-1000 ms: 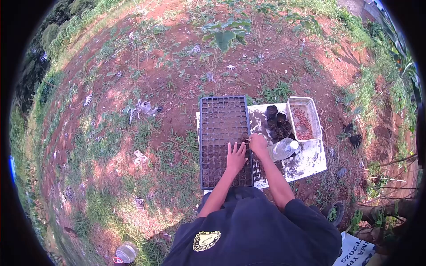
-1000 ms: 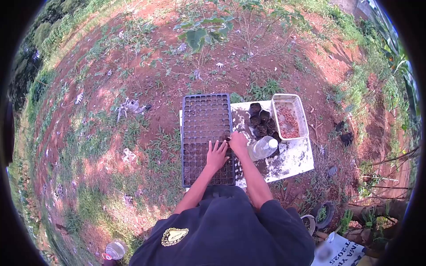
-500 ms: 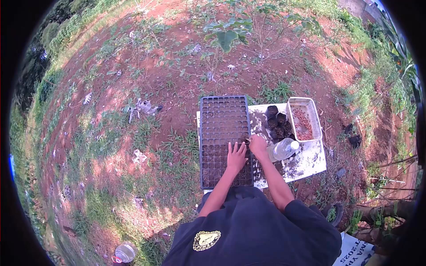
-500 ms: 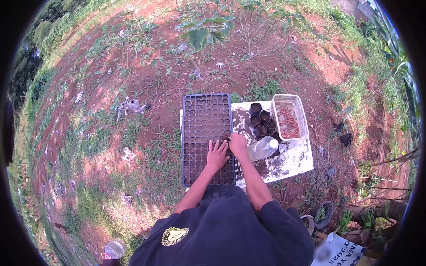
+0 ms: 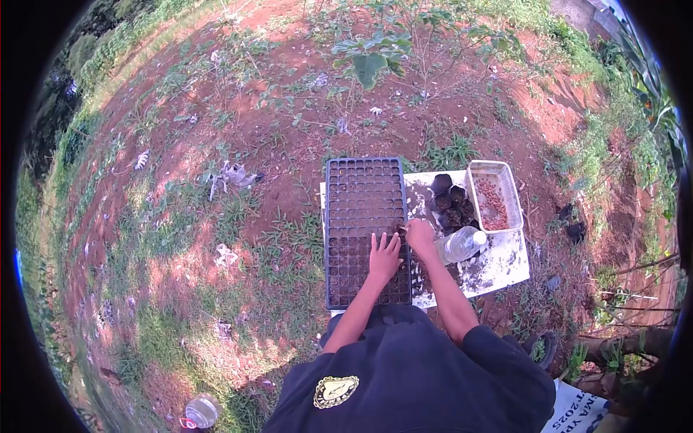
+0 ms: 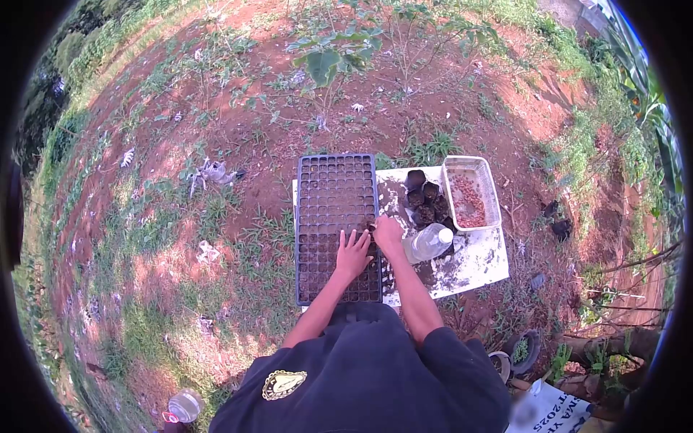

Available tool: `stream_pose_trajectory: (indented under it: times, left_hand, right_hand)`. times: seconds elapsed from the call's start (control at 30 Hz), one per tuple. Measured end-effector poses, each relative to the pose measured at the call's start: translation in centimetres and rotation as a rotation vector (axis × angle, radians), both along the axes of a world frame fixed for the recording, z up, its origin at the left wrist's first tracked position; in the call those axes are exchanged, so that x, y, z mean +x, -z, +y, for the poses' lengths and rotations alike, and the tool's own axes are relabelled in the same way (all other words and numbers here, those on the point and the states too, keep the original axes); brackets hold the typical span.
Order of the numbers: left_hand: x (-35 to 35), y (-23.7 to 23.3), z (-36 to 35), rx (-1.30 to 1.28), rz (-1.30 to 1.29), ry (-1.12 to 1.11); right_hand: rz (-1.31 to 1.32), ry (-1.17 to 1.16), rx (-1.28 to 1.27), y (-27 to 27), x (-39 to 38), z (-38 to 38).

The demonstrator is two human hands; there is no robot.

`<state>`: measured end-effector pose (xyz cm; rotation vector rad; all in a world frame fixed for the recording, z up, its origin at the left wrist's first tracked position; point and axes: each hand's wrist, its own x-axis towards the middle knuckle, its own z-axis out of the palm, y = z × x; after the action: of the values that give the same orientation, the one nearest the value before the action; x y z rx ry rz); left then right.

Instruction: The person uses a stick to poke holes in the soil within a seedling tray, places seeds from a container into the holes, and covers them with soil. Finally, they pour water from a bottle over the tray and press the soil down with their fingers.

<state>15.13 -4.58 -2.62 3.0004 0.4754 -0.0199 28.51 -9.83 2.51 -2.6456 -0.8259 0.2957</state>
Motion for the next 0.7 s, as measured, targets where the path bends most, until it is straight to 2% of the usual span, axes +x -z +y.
stream_pose_trajectory:
  times: [0.17,0.23,0.33,0.53,0.7]
  left_hand:
    - [0.0,0.6,-0.1,0.029,-0.015,0.009]
    - [0.0,0.5,-0.1,0.039,-0.015,0.013]
    - [-0.1,0.2,0.1,0.025,-0.009,0.007]
    - [-0.4,0.6,-0.2,0.057,-0.017,0.015]
    - [-1.0,1.6,0.3,-0.086,-0.106,-0.04]
  right_hand:
    - [0.043,0.013,-0.011,-0.7,-0.4,-0.2]
    - [-0.006,-0.054,-0.155,-0.3,-0.5,-0.3]
    - [-0.039,-0.08,-0.176,1.1,-0.1,-0.2]
    - [-0.167,-0.073,-0.166,0.8,0.1,0.0]
    - [-0.161,-0.071,-0.089,2.4,-0.4,-1.0]
